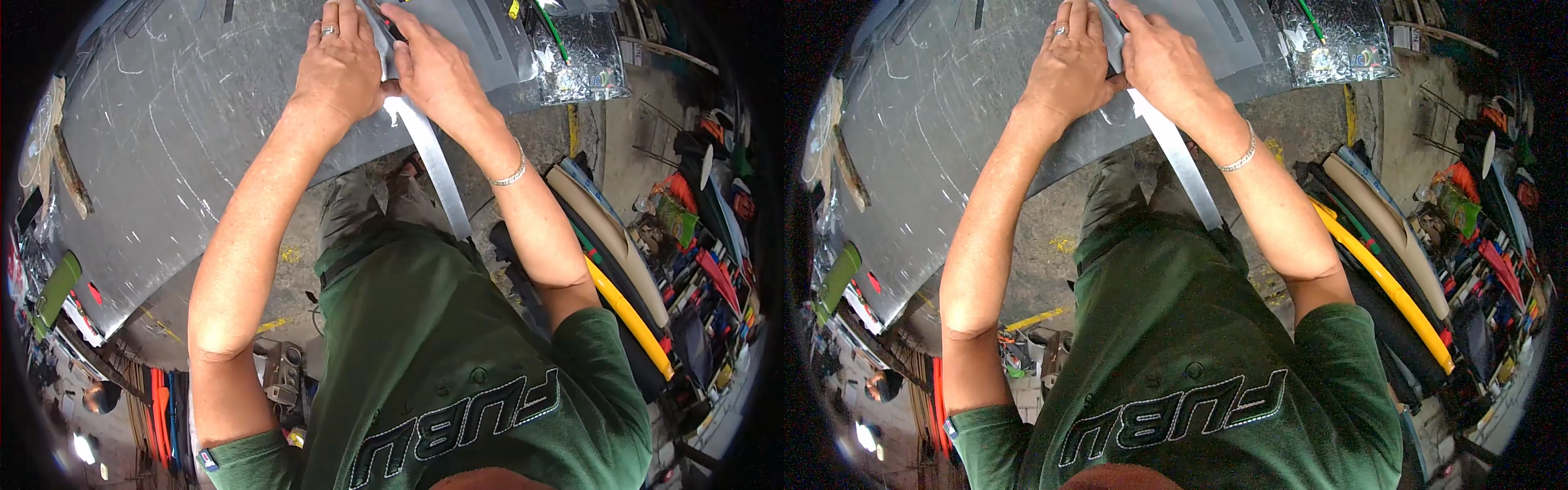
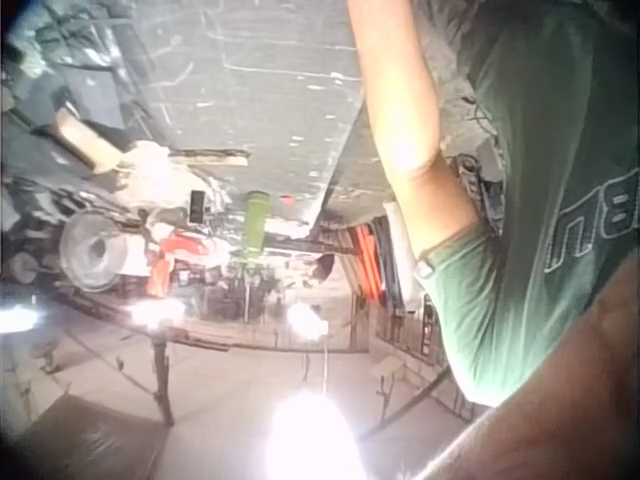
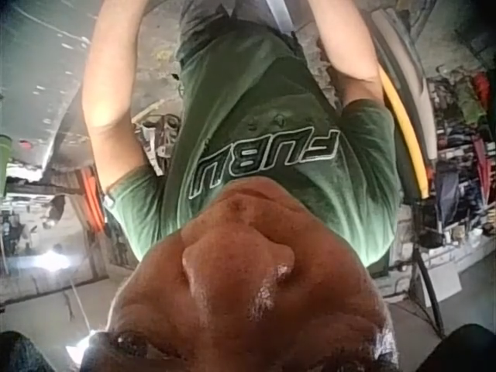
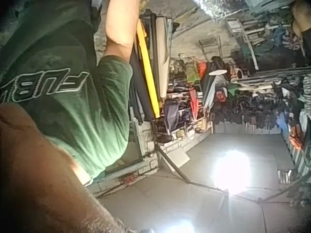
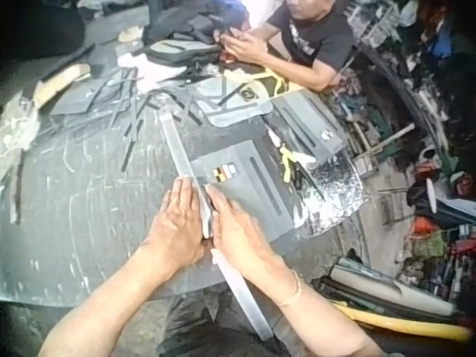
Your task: Cutting a piece of gray fabric using a metal ruler and a utility knife on a workbench.
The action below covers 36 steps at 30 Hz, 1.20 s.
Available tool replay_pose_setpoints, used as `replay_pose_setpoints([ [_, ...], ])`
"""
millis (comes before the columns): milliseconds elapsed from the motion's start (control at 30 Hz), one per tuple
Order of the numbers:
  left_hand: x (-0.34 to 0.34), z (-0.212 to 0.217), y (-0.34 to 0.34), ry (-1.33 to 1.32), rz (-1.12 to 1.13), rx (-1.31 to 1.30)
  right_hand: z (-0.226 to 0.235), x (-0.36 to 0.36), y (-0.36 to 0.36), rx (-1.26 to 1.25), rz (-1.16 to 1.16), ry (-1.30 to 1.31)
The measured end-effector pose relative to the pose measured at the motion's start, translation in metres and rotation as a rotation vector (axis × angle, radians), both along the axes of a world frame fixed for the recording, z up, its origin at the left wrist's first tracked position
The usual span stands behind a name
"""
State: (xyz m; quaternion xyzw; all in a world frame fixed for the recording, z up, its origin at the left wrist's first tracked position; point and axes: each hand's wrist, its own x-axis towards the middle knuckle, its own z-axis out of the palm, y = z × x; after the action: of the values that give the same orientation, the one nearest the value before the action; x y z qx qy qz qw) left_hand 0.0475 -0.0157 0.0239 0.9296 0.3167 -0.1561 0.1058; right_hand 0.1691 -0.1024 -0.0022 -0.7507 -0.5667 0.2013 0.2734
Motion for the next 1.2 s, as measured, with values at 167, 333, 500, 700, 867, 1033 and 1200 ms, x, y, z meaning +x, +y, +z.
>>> replay_pose_setpoints([
  [167, -0.002, -0.011, 0.000, 0.024, -0.024, 0.021, 0.002, 0.006, 0.003, -0.028, 0.043, 0.013],
  [333, -0.014, -0.046, 0.000, -0.414, -0.077, 0.228, 0.010, 0.003, 0.007, -0.113, 0.039, 0.031],
  [500, -0.014, -0.047, -0.001, -0.369, -0.078, 0.227, 0.014, 0.002, 0.006, -0.148, 0.040, 0.008],
  [700, -0.016, -0.050, -0.002, -0.352, -0.046, 0.220, 0.020, -0.001, -0.003, -0.195, 0.039, 0.010],
  [867, -0.008, -0.041, -0.001, -0.341, -0.082, 0.299, 0.020, 0.000, -0.028, -0.217, 0.031, 0.035],
  [1033, -0.036, -0.127, 0.014, -0.996, -0.002, 0.046, 0.033, -0.018, -0.038, -0.177, 0.063, 0.012],
  [1200, 0.006, 0.006, -0.004, 0.073, -0.007, 0.021, 0.025, -0.009, -0.066, -0.221, 0.014, -0.005],
])
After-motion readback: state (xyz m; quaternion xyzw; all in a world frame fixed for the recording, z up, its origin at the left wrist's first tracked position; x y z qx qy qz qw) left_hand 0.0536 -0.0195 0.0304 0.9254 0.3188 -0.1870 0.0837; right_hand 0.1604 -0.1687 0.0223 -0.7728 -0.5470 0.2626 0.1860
